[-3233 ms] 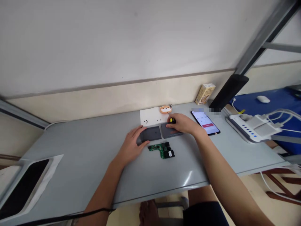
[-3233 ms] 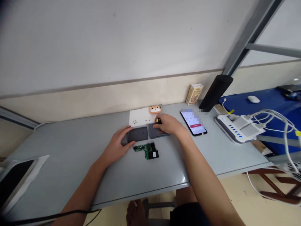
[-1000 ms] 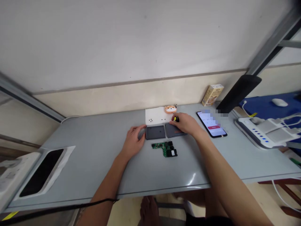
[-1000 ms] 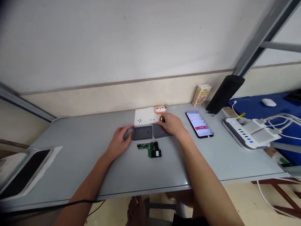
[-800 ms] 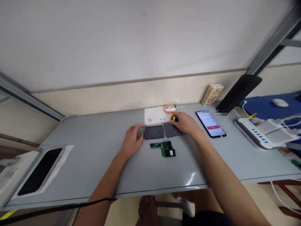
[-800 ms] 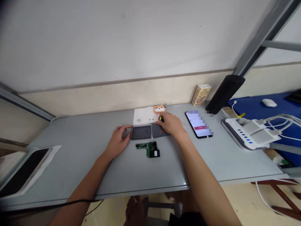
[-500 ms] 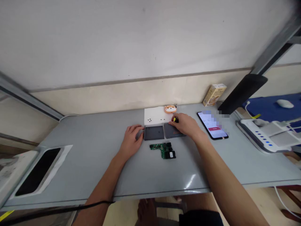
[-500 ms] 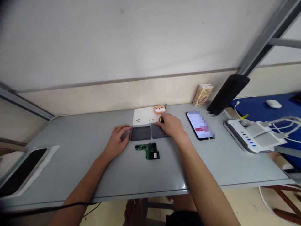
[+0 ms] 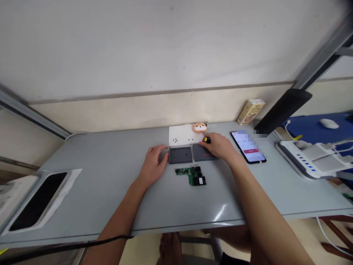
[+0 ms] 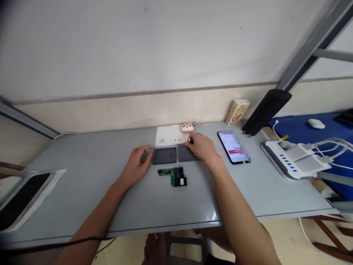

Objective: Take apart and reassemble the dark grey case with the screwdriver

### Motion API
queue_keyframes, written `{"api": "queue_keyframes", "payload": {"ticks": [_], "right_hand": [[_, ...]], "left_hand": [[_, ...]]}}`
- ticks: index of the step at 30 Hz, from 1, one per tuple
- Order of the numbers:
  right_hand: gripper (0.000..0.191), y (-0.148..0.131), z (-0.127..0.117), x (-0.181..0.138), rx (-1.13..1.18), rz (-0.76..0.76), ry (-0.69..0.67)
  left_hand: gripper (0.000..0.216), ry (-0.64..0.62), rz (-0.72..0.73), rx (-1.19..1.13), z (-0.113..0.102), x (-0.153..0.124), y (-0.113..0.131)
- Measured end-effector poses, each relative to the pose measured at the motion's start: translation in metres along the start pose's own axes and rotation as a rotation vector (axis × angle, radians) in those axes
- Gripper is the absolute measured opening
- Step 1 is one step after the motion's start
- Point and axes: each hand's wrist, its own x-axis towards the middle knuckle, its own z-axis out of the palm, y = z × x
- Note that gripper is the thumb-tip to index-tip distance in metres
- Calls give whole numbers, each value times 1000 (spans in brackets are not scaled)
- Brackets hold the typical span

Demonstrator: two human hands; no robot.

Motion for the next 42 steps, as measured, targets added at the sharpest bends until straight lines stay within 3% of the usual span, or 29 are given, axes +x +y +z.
{"api": "queue_keyframes", "payload": {"ticks": [3, 7, 11, 15, 19, 23, 35, 42], "right_hand": [[23, 1, -2, 2, 19, -18, 25], [15, 2, -6, -5, -10, 8, 170], [16, -1, 0, -44, 36, -42, 286], [18, -5, 19, -92, 66, -148, 276], [18, -5, 31, -115, 76, -259, 262], [18, -6, 34, -118, 80, -361, 245], [15, -6, 36, -119, 219, -354, 222], [16, -5, 34, -116, 278, -231, 362]], "left_hand": [[40, -48, -52, -46, -4, -2, 6], [67, -149, -59, -46, -8, -5, 11], [73, -174, -26, -28, -9, -6, 9], [71, -163, -40, -44, -9, -5, 7], [69, -160, -36, -40, -9, -5, 8], [68, -147, -26, -29, -7, -5, 8], [68, -154, -35, -43, -9, -6, 7], [67, -137, -42, -39, -6, -6, 4]]}}
